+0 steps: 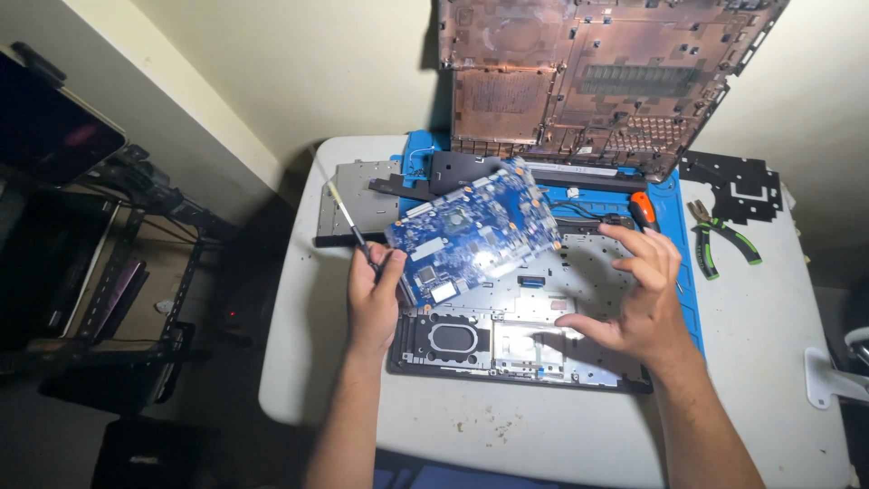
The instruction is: Disassembling a laptop to remove internal components such as the motherboard and screws.
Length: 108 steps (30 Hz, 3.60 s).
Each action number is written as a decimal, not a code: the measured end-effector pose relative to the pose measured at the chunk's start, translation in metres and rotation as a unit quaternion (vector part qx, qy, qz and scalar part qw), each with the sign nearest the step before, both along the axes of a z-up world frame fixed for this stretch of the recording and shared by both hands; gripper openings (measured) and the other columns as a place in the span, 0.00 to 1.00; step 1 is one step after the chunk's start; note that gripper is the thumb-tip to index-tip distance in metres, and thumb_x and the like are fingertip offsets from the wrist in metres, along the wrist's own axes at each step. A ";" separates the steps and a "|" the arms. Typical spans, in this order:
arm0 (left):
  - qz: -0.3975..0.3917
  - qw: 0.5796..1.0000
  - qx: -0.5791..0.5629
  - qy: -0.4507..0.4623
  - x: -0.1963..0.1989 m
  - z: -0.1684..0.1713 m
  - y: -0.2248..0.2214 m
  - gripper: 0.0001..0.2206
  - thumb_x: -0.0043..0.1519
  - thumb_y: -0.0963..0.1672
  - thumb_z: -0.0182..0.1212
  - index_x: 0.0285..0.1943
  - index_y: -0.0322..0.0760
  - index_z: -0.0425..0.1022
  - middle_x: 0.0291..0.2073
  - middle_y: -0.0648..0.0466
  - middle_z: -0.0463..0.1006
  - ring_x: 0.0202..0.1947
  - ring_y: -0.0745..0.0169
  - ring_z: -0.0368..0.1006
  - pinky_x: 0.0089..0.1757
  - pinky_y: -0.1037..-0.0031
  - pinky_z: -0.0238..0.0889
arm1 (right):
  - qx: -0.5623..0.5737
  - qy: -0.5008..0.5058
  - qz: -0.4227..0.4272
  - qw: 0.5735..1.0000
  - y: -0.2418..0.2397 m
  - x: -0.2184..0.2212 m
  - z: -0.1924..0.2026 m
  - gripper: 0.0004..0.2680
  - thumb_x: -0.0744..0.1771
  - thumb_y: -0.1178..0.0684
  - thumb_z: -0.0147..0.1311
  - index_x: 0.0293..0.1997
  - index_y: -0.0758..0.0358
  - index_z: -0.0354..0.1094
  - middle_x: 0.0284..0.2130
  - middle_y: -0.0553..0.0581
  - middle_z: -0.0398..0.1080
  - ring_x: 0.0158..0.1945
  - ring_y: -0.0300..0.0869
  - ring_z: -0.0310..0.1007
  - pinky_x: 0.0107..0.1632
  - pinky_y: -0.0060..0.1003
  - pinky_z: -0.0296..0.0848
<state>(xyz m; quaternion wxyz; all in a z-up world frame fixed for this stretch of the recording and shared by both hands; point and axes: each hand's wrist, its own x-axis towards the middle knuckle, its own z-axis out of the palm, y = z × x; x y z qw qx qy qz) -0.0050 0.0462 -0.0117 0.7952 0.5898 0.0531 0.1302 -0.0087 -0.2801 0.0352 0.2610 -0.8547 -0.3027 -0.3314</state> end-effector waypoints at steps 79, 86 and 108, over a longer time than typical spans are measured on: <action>0.241 0.951 0.123 0.151 0.015 -0.008 0.014 0.20 0.66 0.45 0.70 0.56 0.39 0.59 0.40 0.41 0.77 0.45 0.55 0.82 0.52 0.68 0.73 | -0.097 0.286 0.014 0.953 0.006 -0.009 0.017 0.06 0.59 0.45 0.70 0.30 0.50 0.82 0.32 0.50 0.81 0.41 0.41 0.76 0.70 0.57 0.50; 0.231 0.940 0.194 0.158 0.011 -0.016 0.018 0.19 0.67 0.46 0.68 0.56 0.42 0.58 0.37 0.45 0.80 0.44 0.61 0.80 0.48 0.67 0.70 | -0.041 0.302 -0.004 0.952 0.003 -0.008 0.010 0.10 0.58 0.48 0.72 0.38 0.54 0.81 0.27 0.54 0.81 0.37 0.43 0.78 0.71 0.55 0.51; 0.286 0.906 0.309 0.035 -0.002 -0.010 0.005 0.15 0.67 0.44 0.65 0.53 0.38 0.61 0.44 0.50 0.61 0.45 0.55 0.72 0.45 0.66 0.71 | 0.015 0.290 -0.074 0.954 -0.023 -0.002 0.000 0.10 0.62 0.51 0.70 0.45 0.52 0.78 0.32 0.47 0.79 0.42 0.42 0.75 0.69 0.53 0.53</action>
